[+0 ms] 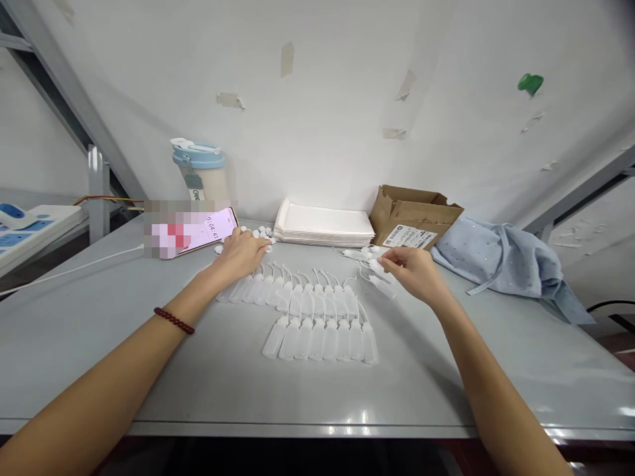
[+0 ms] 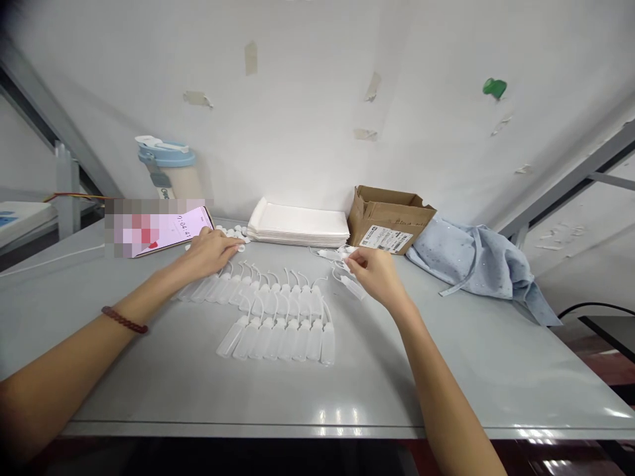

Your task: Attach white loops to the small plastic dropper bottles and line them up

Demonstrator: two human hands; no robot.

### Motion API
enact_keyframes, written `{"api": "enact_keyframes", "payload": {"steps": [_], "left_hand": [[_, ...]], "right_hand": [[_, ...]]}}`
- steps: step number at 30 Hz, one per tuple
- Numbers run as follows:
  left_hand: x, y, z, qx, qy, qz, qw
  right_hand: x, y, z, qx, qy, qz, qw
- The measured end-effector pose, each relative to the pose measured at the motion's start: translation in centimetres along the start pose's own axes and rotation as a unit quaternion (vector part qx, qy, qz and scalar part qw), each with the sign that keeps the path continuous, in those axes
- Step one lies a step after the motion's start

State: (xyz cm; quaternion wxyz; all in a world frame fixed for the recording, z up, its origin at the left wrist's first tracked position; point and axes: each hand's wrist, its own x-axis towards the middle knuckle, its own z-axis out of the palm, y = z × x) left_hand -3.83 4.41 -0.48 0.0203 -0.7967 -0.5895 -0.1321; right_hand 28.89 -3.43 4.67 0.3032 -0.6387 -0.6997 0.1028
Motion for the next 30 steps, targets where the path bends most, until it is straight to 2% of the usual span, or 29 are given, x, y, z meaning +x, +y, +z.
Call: {"api": "enact_keyframes", "payload": {"steps": [3,5,9,12,22,27,30], "left_hand": [[-0.1,0.5,-0.1,0.006,-0.015,0.005,1.000],[-0.1,0.7,-0.2,0.006,-0.024,0.009,1.000],[-0.2,1.1,-0.5,0.000,-0.036,0.013,0.999],[-0.1,1.3,-0.6,-0.004,-0.042,0.016,0.999],[-0.4,1.9,-0.7,-0.010,-0.039,0.015,0.999],[-0.4,1.9,-0.7,-0.019,-0.035,0.019,0.999],[-0.4,1.8,-0.6,-0.027,-0.034,0.022,0.999]], "right_hand": [[-1.0,-1.5,-0.4,-0.004,-0.116,0.008,0.993],[-1.5,-2.1,-0.7,-0.006,-0.204,0.013,0.979],[-2.4,-2.7,-1.2,-0.036,-0.369,0.034,0.928],[-3.0,-3.0,-1.2,-0.046,-0.445,0.050,0.893],[-3.5,-3.1,-0.5,-0.053,-0.494,0.056,0.866],[-3.4,-3.0,-0.4,-0.050,-0.499,0.073,0.862],[-3.3,-2.9,-0.3,-0.058,-0.492,0.060,0.867]]}}
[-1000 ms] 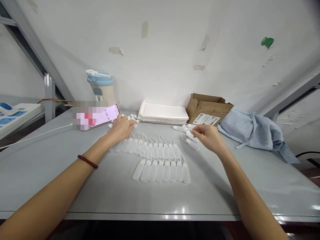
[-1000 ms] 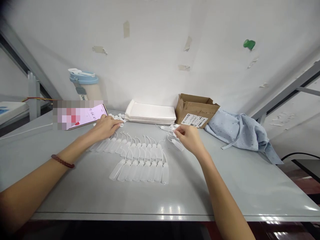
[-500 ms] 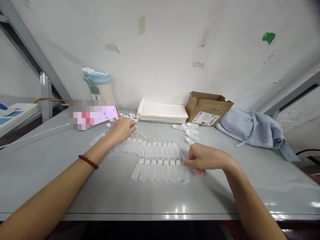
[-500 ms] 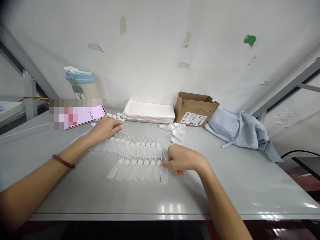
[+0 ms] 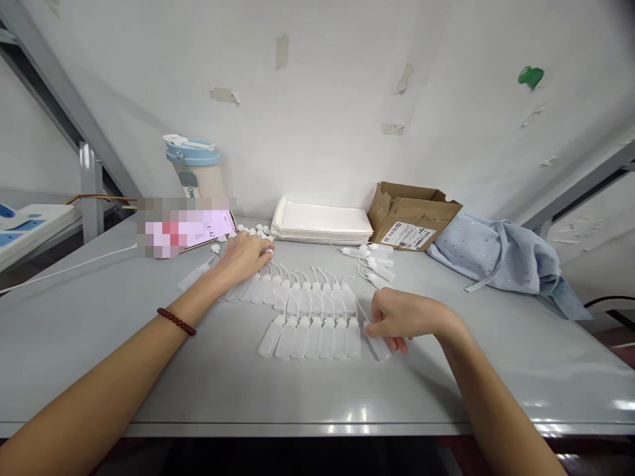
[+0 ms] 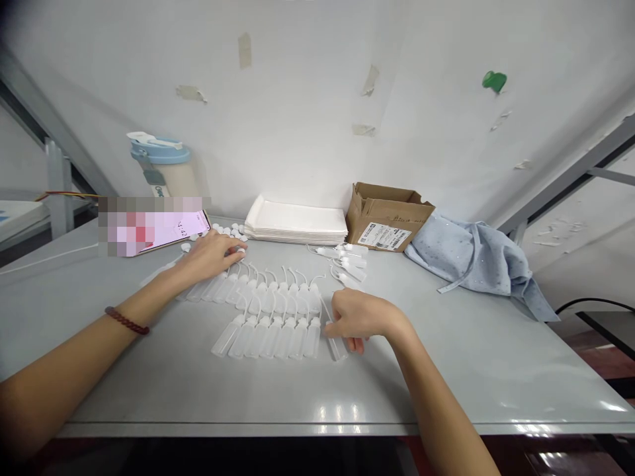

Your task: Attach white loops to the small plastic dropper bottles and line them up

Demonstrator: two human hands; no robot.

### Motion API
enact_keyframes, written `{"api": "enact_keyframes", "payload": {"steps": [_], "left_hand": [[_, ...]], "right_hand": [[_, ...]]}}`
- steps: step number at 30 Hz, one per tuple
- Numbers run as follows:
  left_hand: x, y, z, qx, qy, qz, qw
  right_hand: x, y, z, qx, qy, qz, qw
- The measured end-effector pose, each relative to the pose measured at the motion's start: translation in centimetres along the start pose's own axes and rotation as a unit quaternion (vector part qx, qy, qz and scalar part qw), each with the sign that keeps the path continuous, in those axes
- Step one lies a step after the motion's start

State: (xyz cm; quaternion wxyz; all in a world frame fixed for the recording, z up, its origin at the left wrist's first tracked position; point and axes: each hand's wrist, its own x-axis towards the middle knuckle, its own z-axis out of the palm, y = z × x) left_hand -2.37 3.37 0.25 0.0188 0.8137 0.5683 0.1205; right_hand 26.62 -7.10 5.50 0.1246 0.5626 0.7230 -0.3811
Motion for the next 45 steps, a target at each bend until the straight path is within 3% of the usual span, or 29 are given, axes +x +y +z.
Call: {"api": "enact_keyframes", "payload": {"steps": [9,13,17,21,23,27,30,36,41,45], "left_hand": [[0.0,-0.3,0.2,-0.026,0.029,-0.003,0.999],[0.0,-0.2,0.2,-0.054,0.062,0.002,0.997],[0.0,0.4,-0.3,-0.095,0.128,0.003,0.987],[-1.0,2.5,-1.4,-0.153,0.200,0.014,0.968],[-2.0,4.2,-2.0,-0.239,0.240,0.042,0.940],[-4.2,7.6,-2.6,-0.327,0.199,0.102,0.918],[-5.1,9.1,-2.4,-0.338,0.179,0.150,0.912],[-5.3,9.7,-1.1,-0.295,0.243,0.239,0.893],[-5.4,9.7,-0.5,-0.265,0.309,0.276,0.871],[-5.6,9.9,-0.5,-0.284,0.316,0.270,0.864]], "right_hand": [[0.7,1.0,-0.3,-0.007,0.038,-0.025,0.999],[0.3,0.9,-0.9,0.008,0.084,-0.033,0.996],[-0.2,0.3,-1.4,0.034,0.184,-0.066,0.980],[-0.3,-0.2,-1.1,0.059,0.282,-0.116,0.951],[-0.1,-0.4,-0.8,0.081,0.316,-0.140,0.935],[0.5,-1.2,0.0,0.115,0.360,-0.182,0.908],[1.0,-1.8,0.6,0.118,0.378,-0.205,0.895],[1.6,-2.8,2.1,0.036,0.383,-0.233,0.893],[1.6,-3.6,2.9,-0.001,0.391,-0.236,0.890],[1.5,-3.7,2.8,0.006,0.383,-0.253,0.888]]}}
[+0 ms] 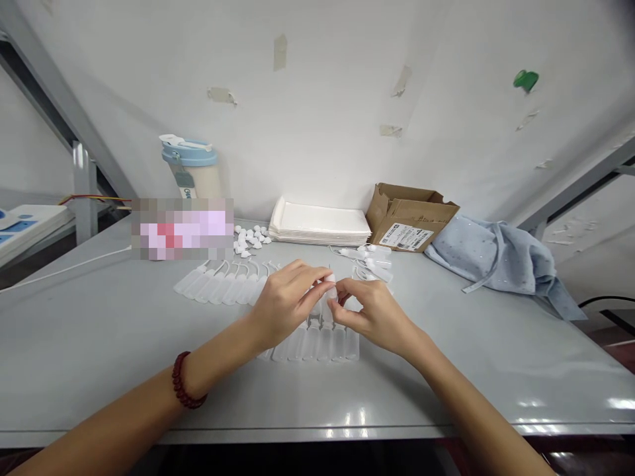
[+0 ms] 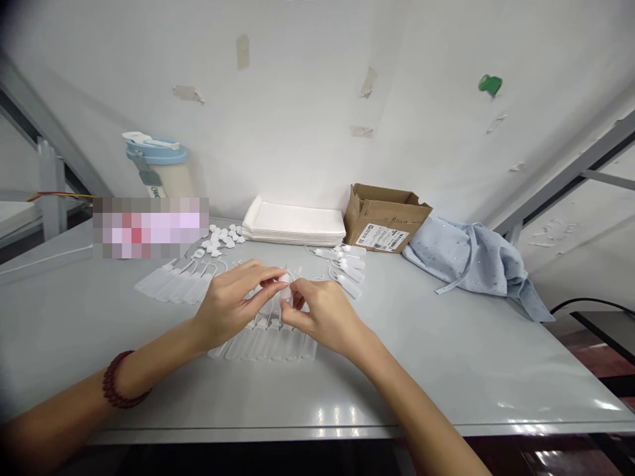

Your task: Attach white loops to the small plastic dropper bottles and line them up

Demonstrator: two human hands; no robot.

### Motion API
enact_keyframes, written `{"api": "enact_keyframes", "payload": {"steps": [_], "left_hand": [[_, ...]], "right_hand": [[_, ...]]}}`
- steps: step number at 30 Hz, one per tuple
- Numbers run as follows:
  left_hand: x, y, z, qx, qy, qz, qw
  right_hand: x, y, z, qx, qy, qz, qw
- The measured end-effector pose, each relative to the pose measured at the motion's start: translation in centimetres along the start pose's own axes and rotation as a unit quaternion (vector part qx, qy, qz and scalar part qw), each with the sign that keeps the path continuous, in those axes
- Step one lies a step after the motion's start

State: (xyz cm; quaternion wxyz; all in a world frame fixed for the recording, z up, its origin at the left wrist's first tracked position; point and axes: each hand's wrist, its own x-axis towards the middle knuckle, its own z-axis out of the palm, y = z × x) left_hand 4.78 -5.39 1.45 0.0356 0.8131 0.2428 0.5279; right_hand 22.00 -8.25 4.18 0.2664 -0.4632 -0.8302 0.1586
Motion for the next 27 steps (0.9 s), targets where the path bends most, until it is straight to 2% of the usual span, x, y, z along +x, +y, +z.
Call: {"api": "enact_keyframes", "payload": {"steps": [6,10,14,18,22,27], "left_hand": [[0.2,0.8,-0.3,-0.067,-0.002,-0.045,0.997],[0.4,1.2,-0.3,-0.125,-0.033,-0.121,0.984],[0.7,1.5,-0.5,-0.195,-0.070,-0.246,0.947],[0.8,1.4,-0.8,-0.256,-0.068,-0.338,0.903],[1.0,1.1,-1.0,-0.299,-0.055,-0.378,0.874],[1.1,0.7,-1.5,-0.324,-0.045,-0.410,0.852]], "right_hand": [[0.1,0.1,-0.2,0.023,0.003,0.009,1.000],[0.1,0.3,-0.1,0.013,0.000,0.018,1.000],[0.0,0.3,0.3,-0.015,0.000,0.038,0.999],[0.0,0.3,0.5,-0.006,0.007,0.044,0.999],[0.0,0.3,0.5,0.029,0.017,0.050,0.998],[0.0,0.3,0.6,0.098,-0.005,0.084,0.992]]}}
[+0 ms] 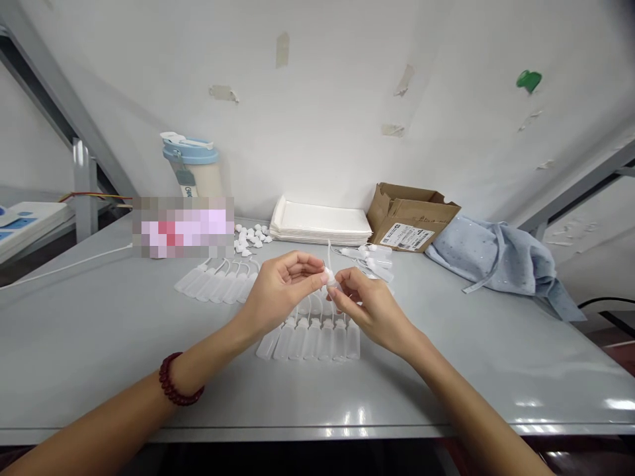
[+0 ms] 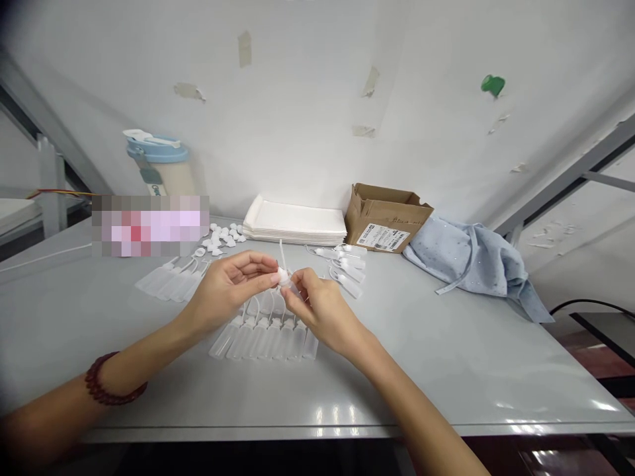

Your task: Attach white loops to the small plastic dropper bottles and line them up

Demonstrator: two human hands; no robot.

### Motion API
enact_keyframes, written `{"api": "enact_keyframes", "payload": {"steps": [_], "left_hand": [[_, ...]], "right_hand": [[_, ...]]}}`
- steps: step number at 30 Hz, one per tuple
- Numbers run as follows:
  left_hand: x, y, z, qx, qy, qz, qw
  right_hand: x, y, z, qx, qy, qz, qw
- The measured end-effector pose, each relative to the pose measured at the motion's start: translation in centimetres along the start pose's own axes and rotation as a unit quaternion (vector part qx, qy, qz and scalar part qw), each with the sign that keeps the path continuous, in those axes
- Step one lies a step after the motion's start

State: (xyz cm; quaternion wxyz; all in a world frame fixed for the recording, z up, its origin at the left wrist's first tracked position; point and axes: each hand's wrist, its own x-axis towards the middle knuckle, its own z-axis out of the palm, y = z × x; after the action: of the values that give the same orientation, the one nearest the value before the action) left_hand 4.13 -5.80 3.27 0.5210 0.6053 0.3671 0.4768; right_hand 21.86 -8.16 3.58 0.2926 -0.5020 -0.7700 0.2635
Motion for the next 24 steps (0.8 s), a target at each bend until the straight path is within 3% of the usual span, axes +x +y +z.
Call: {"api": "enact_keyframes", "payload": {"steps": [13,17,21,24], "left_hand": [[0.6,-0.3,-0.5,0.008,-0.007,-0.025,1.000],[0.7,-0.6,-0.8,-0.001,-0.001,-0.049,0.999],[0.7,-0.7,-1.1,-0.006,-0.021,-0.033,0.999],[0.7,-0.5,-1.2,0.006,-0.034,-0.038,0.999]], "right_hand": [[-0.1,0.7,0.9,-0.125,0.088,-0.082,0.985],[0.0,0.6,1.1,-0.102,0.088,-0.075,0.988],[0.0,0.4,1.1,-0.063,0.069,-0.067,0.993],[-0.1,0.6,1.2,-0.078,0.078,-0.093,0.989]]}}
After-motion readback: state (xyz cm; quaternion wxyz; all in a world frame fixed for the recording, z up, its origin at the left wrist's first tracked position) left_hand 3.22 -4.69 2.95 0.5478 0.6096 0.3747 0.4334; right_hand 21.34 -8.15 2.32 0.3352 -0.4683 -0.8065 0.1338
